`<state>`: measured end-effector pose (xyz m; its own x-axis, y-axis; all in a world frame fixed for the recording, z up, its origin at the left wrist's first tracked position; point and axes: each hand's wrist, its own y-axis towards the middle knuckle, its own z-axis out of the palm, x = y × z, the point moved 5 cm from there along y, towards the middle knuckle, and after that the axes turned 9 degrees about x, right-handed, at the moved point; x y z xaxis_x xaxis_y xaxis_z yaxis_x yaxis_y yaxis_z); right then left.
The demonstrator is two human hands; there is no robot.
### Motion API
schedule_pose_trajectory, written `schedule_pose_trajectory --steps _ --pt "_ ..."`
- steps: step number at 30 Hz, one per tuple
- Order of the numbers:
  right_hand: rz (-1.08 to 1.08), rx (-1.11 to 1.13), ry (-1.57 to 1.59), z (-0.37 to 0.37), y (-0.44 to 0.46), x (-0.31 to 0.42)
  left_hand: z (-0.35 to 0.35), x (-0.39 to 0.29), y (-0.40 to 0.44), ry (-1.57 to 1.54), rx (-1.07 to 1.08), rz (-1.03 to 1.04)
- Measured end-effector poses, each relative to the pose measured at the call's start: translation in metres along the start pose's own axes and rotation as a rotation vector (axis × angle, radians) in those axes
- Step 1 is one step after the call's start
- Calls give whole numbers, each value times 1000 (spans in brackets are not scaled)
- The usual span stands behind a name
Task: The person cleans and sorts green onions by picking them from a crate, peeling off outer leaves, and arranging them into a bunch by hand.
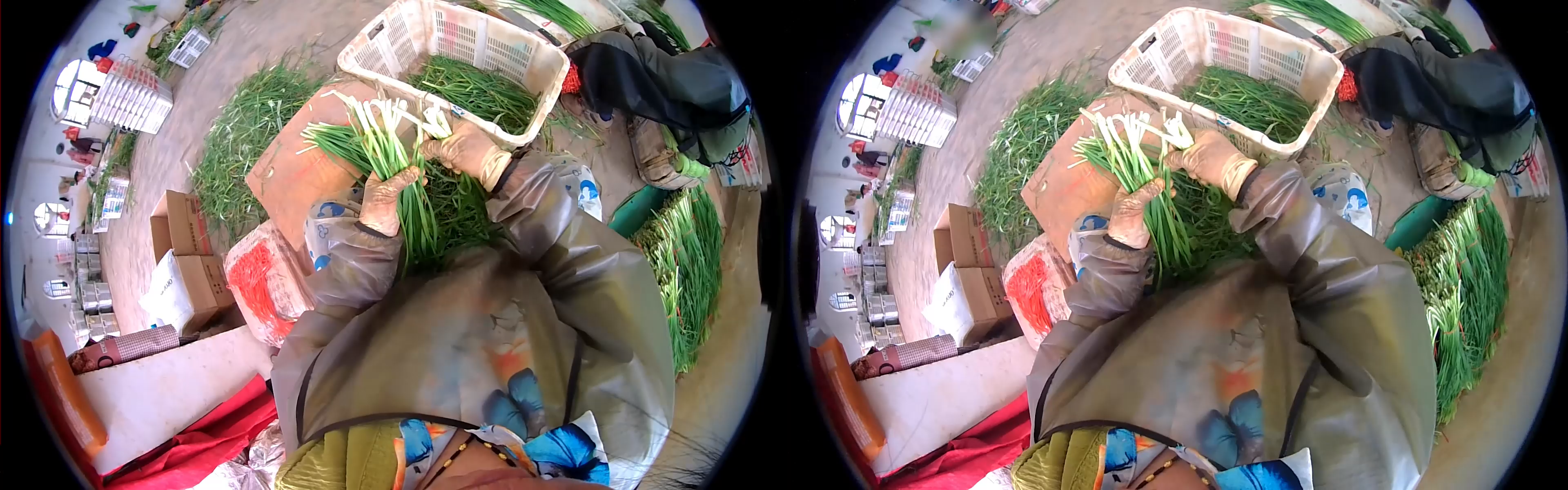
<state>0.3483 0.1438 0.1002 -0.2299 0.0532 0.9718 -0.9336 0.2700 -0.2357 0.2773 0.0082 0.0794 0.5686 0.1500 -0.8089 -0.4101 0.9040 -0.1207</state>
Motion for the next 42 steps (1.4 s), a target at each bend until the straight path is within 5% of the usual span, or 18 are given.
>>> schedule_pose_trajectory --steps 3,5,6,7,9,10,13,14,19,23,27,29,30,31,35,42 --pt "45 12 -63 1 -2 2 -3 -1 3 96 7 40" --pt "-82 -59 -444 1 -8 19 -13 4 6 134 -2 57" --pt "-455 -285 -816 -1 -6 23 -17 5 6 139 -43 55" --pt "-454 -285 -816 -9 -7 16 -21 7 6 145 -82 53" --pt "39 -68 -72 -16 -17 16 -27 5 3 52 -93 28" --pt "53 -11 58 -19 -21 16 -29 5 3 47 -89 23" --pt "72 -144 51 -13 -16 11 -20 5 4 16 -62 32" --pt "-78 -131 40 -1 -13 14 -16 7 6 39 -23 37" --pt "-100 -10 151 13 0 3 -14 8 7 16 -78 82" --pt "-269 -92 -364 -5 2 1 -31 3 4 12 -21 68" --pt "-109 -109 -276 -34 -3 -5 -42 2 4 -234 125 46" --pt "47 -115 12 -45 -11 -10 -43 -2 0 -171 127 43" --pt "-46 -116 174 -43 -10 -11 -47 -2 0 -87 21 15" --pt "29 -163 96 -46 -12 -13 -52 -1 0 -1 -85 -14" --pt "-75 -71 -45 -8 -21 19 -22 3 7 -5 39 30" --pt "-16 68 109 10 -2 -8 -5 7 12 133 30 246"
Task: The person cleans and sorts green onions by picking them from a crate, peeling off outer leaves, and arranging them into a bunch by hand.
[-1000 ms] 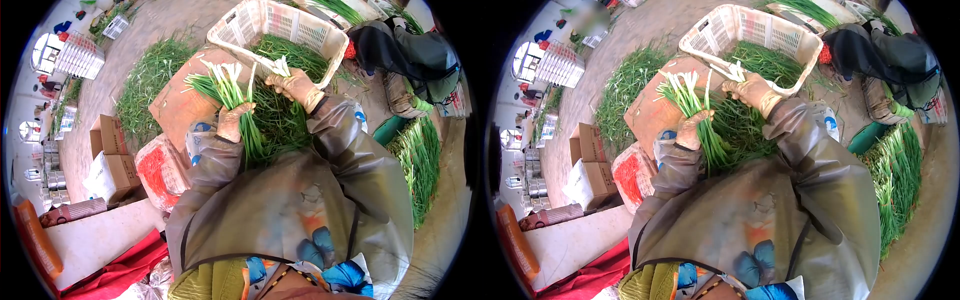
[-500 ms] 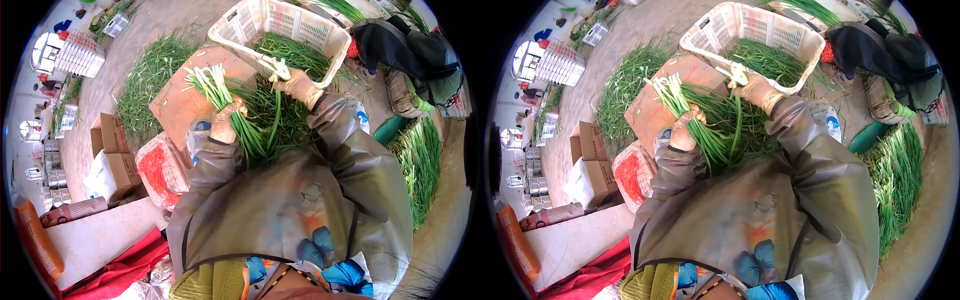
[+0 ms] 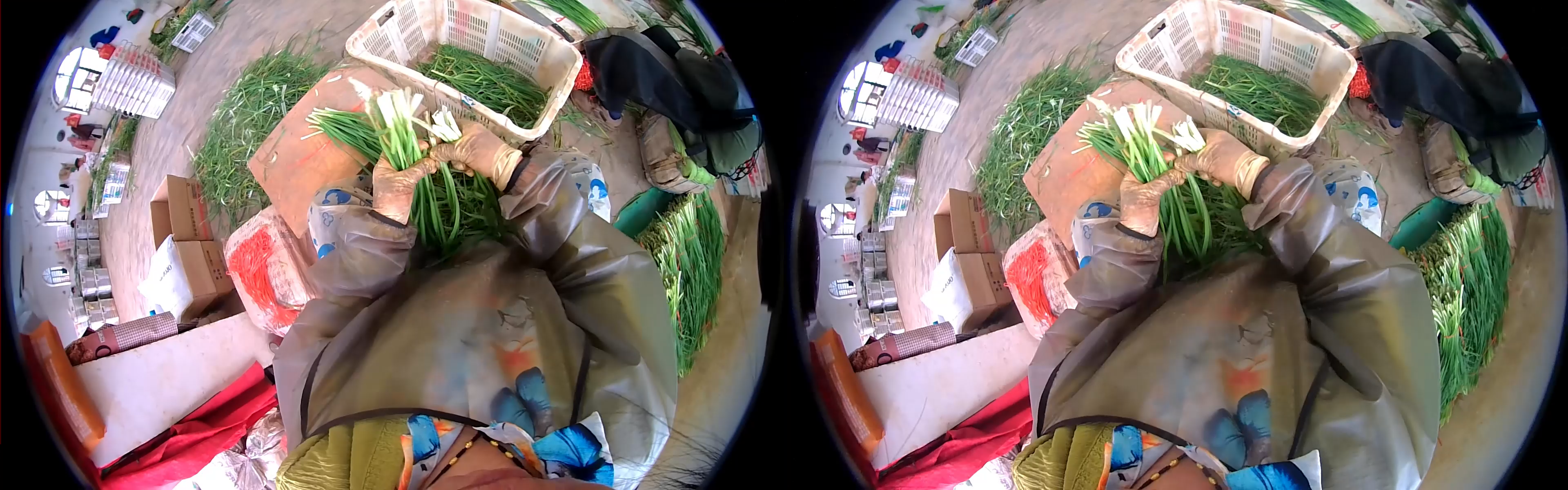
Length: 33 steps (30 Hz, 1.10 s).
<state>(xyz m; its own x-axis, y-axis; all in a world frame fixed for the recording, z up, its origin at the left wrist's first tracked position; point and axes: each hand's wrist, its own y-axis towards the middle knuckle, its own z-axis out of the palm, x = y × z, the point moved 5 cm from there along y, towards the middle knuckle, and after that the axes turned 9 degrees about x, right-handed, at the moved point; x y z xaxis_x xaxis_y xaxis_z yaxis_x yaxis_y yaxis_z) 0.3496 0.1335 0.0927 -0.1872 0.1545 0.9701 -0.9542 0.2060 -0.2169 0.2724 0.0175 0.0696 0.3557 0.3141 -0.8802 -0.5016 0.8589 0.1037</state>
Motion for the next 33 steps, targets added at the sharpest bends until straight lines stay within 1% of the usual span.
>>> schedule_pose_trajectory --steps 2,3,5,6,7,9,10,11,13,14,15,17,19,20,21,22,23,24,25,27,28,29,31,33 --pt "110 87 -102 3 -6 3 2 -1 -1 22 48 -39" --pt "114 87 -104 3 -9 3 2 1 0 18 47 -39" --pt "136 177 -68 9 -15 2 0 -1 1 113 -3 64" --pt "141 202 -63 11 -19 3 -7 -4 0 228 -49 105" --pt "148 221 -21 12 -26 6 -17 -1 3 260 -104 124" --pt "188 285 80 11 -38 9 -37 -2 7 323 -176 69" --pt "161 310 160 10 -46 16 -50 4 10 228 -182 -15" --pt "125 301 180 7 -54 23 -54 3 11 194 -198 -34" --pt "9 123 81 -8 -62 35 -56 7 11 84 -170 -111" --pt "-64 -20 33 -13 -62 42 -51 7 8 -5 -156 -146" --pt "-131 -20 45 -20 -55 37 -42 4 4 -91 -141 -184" --pt "-144 -128 153 -26 -45 29 -20 -12 -2 -55 -45 -154" --pt "-146 -97 135 -3 -35 39 -16 -1 -3 -149 69 -235" --pt "-162 -83 123 7 -25 39 -6 -3 -6 -146 65 -285" --pt "-215 -64 54 15 -16 37 7 -10 -6 -15 187 -218" --pt "-193 -134 -154 16 -9 36 15 -14 -9 -55 234 -249" --pt "-95 -128 -147 16 -7 34 22 -15 -13 -94 280 -279" --pt "4 -119 -142 16 -5 32 19 -10 -16 -194 202 -314" --pt "1 -118 -143 11 -2 27 18 -9 -15 -192 202 -312" --pt "-35 -31 61 4 6 9 15 -7 -15 -408 156 -318" --pt "-107 -104 -76 1 3 17 8 -6 -16 -406 144 -321" --pt "-101 -102 -75 -2 6 7 2 -6 -17 -377 119 -313" --pt "-81 -204 -306 -15 15 -12 5 -4 -15 -310 88 -253" --pt "-47 -164 -326 -8 9 -3 13 -6 -6 -145 119 -158"
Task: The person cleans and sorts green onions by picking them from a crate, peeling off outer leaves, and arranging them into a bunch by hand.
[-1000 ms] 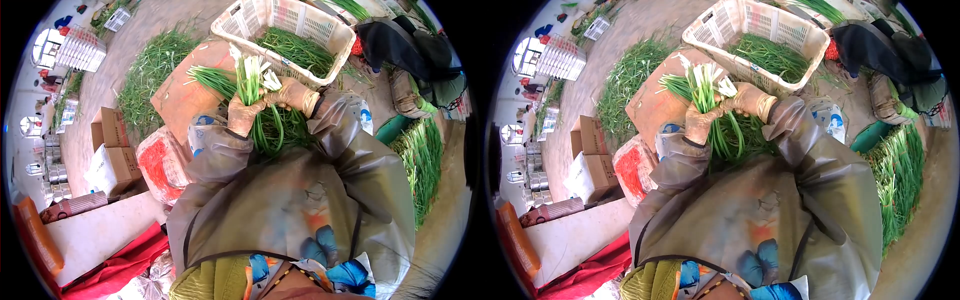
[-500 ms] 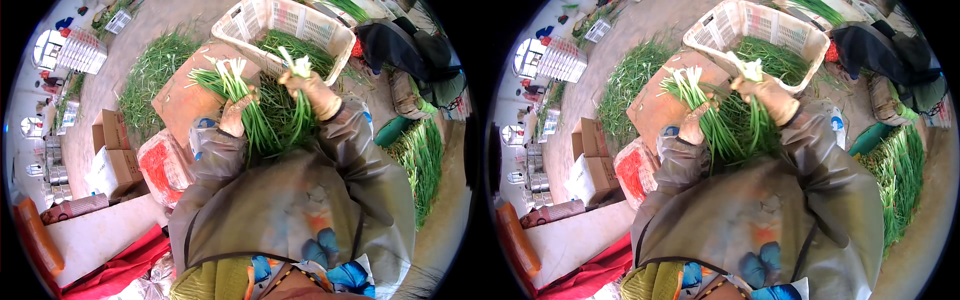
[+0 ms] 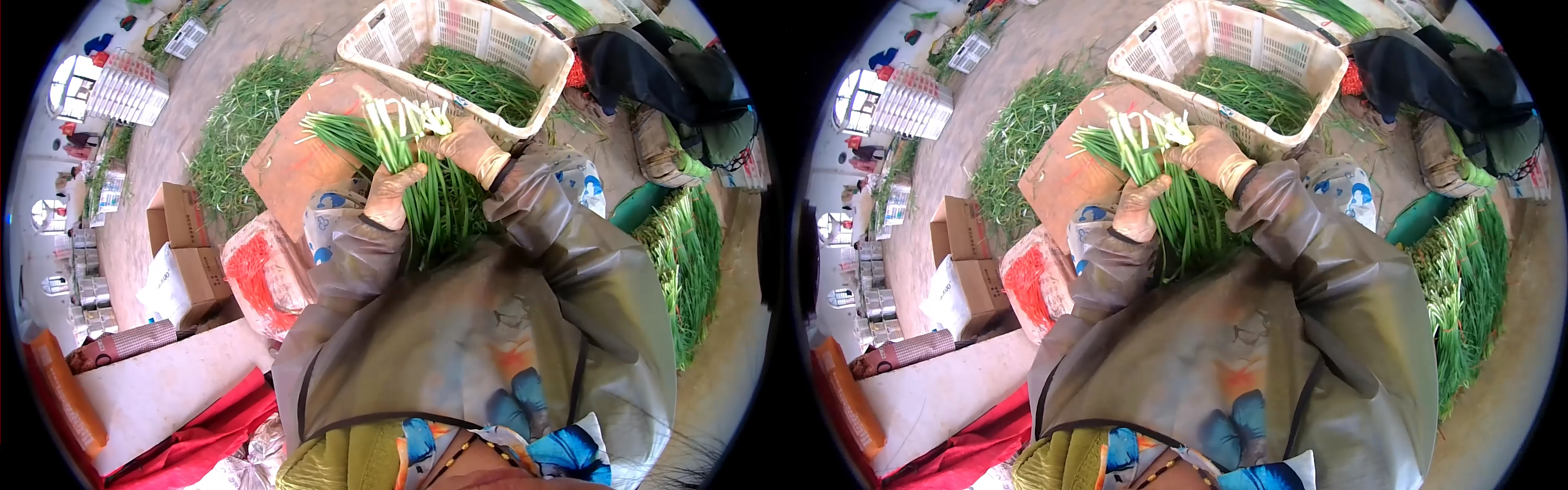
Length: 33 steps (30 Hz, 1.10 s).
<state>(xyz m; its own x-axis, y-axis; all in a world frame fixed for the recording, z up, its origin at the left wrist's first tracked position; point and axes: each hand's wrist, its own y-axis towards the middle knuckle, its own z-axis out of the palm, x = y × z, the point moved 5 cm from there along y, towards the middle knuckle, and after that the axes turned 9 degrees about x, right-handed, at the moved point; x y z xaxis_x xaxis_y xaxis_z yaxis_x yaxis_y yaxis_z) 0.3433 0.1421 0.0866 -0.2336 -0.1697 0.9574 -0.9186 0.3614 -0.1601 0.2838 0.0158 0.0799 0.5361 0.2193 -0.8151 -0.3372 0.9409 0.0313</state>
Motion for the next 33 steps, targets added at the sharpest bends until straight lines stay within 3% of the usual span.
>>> schedule_pose_trajectory --steps 1,2,6,8,12,14,16,18,20,22,24,25,26,31,33 --pt "-20 -47 -111 -1 -3 5 5 1 0 -107 -2 8" --pt "-43 -94 -223 -3 -7 12 -20 16 3 -42 -139 -29" --pt "99 -99 -521 -12 -2 3 -34 12 -1 70 -304 -11" --pt "47 -120 -538 -18 -4 -9 -40 13 -1 -48 -284 -24" --pt "-8 -87 22 -27 -12 -10 -58 13 -5 -325 -248 17" --pt "119 -12 230 -30 -23 -5 -56 8 -8 -234 -283 5" --pt "-9 -4 382 -30 -24 -1 -58 11 -5 -209 -260 -29" --pt "4 -24 410 -31 -29 8 -51 10 -4 -111 -272 -45" --pt "-173 -1 452 -15 -22 12 -40 8 -3 -89 -310 -64" --pt "-96 31 394 1 -23 21 -33 11 0 -89 -231 -90" --pt "-187 -18 237 11 -7 12 -12 7 5 -26 -167 -5" --pt "-143 -126 -82 8 2 3 -22 18 6 88 -169 12" --pt "-52 -92 -49 9 3 3 -17 18 6 139 -177 60" --pt "-127 -50 143 2 -7 11 -40 28 1 -163 -80 -7" --pt "-82 -113 79 -13 -5 -3 -34 19 2 -277 -80 12"
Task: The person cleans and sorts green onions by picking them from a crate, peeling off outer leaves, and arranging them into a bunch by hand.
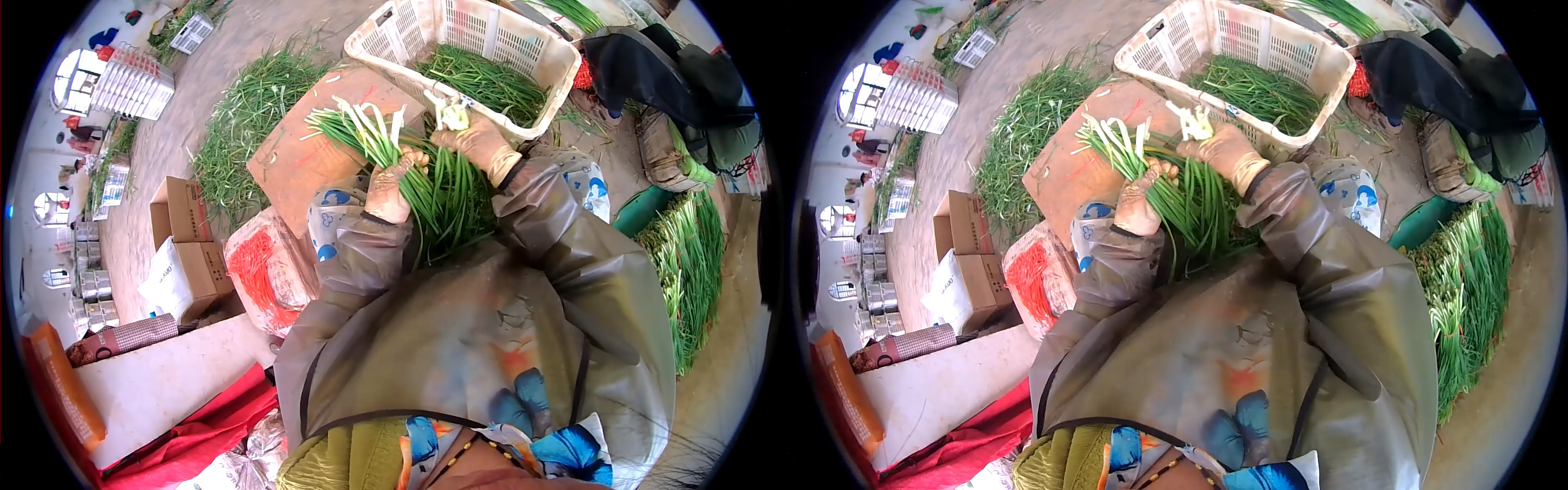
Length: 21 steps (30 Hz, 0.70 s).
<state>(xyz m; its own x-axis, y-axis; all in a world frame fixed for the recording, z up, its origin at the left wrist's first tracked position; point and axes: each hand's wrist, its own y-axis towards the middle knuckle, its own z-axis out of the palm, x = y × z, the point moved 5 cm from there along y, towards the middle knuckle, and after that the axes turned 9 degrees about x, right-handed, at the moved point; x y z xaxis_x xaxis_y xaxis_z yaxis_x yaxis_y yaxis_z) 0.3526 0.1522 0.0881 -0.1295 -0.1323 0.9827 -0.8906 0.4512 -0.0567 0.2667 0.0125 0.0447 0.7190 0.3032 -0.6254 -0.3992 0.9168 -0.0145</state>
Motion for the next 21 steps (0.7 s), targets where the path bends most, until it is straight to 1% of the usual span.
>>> schedule_pose_trajectory --steps 1,2,3,4,5,6,7,9,10,11,13,14,15,17,18,19,21 --pt "-60 -64 10 -8 5 -12 1 -4 -1 34 -8 -2" --pt "-35 -148 -97 -23 8 -22 3 -6 -1 34 -10 -1" --pt "0 -213 -102 -34 4 -12 2 -7 -2 93 -66 -23" --pt "14 -154 7 -38 -2 -2 -1 -8 -3 154 -121 -45" --pt "28 -98 115 -41 -11 14 -2 -8 -3 155 -121 -44" --pt "115 46 260 -40 -19 21 -3 -7 -1 169 -109 -50" --pt "115 128 320 -28 -27 44 -2 -6 0 183 -96 -59" --pt "-41 212 337 -2 -29 56 4 -3 1 186 -109 -96" --pt "-11 200 262 8 -26 53 10 -1 3 203 -68 -81" --pt "-39 167 241 15 -19 41 17 2 3 219 -27 -64" --pt "-132 44 -112 16 -5 30 40 -1 2 445 61 91" --pt "-151 -9 -288 16 1 29 38 3 1 452 97 76" --pt "-153 -9 -286 14 3 25 37 6 -2 461 132 59" --pt "47 152 124 12 6 6 28 3 -9 401 24 -16" --pt "44 140 149 11 5 3 24 -2 -11 313 -63 -96" --pt "40 129 175 9 5 0 31 -5 -14 128 -19 -69" --pt "29 94 184 6 7 -8 38 -15 -16 192 -28 -34"
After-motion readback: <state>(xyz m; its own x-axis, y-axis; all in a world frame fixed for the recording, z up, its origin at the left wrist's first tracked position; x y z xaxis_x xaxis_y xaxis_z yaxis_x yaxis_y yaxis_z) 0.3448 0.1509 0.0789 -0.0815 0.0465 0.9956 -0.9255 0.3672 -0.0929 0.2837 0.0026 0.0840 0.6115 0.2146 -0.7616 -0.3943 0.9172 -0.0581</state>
